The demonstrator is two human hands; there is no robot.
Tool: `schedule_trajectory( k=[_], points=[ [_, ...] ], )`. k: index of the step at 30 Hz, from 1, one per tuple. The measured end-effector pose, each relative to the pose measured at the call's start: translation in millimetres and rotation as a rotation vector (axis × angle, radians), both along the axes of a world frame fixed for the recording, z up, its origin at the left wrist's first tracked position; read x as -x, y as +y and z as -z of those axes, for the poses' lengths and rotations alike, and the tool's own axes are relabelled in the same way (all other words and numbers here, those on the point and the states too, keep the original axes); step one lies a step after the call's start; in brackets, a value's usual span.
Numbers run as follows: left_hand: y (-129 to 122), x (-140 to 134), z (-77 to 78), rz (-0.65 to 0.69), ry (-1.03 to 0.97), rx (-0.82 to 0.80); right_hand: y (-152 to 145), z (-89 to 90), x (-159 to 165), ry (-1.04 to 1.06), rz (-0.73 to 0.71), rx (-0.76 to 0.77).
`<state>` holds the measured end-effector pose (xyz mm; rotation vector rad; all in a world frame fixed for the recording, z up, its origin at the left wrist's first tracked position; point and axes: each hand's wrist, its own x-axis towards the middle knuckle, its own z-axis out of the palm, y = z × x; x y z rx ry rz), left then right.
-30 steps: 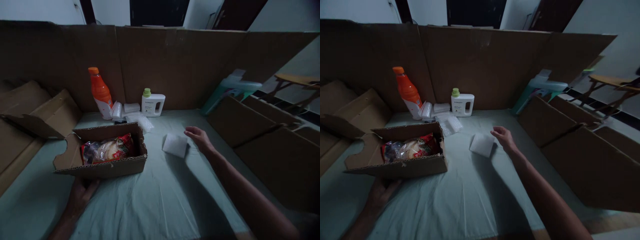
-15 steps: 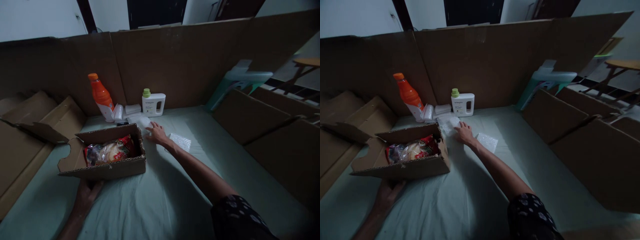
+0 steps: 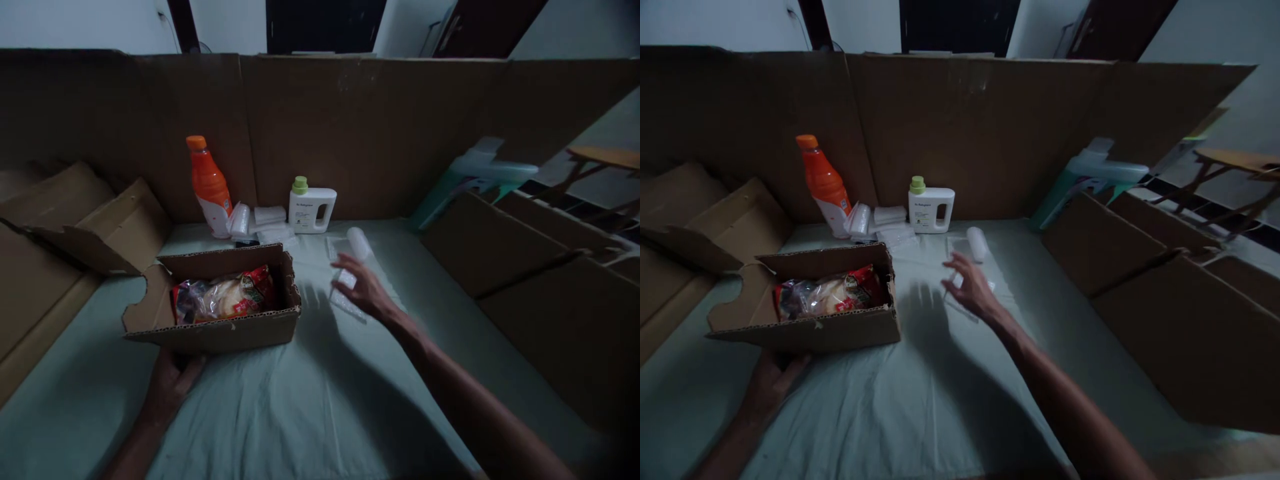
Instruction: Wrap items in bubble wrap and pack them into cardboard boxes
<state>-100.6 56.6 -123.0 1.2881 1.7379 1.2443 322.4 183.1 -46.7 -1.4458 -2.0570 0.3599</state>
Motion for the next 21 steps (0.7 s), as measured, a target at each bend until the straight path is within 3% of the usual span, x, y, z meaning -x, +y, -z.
schedule_trajectory(
  k=[3, 6, 10, 16, 19, 21],
  points=[
    [0, 4, 2.0, 0.025, -0.009, 0.003, -42, 16.0, 46, 0.086, -0.343, 0.182],
    [1, 3, 2.7, 0.035, -0.014, -0.030, -63, 25.9, 86, 0.199, -0.462, 0.198],
    [22, -8, -8.1, 0.125, 0.017, -0.004, -47, 30.1, 100, 0.346, -0.350, 0.154],
    [120, -44, -41.4, 0.220, 0.088, -0.181, 21, 32.9, 84, 0.313, -0.145, 0.139],
    [160, -55, -45.9, 0.237, 0.087, -0.207, 50, 32.5, 82, 0.279, -0.049, 0.141],
    [171, -57, -43.0, 0.231, 0.091, -0.187, 61, 32.8, 81, 0.277, -0.041, 0.147]
  ],
)
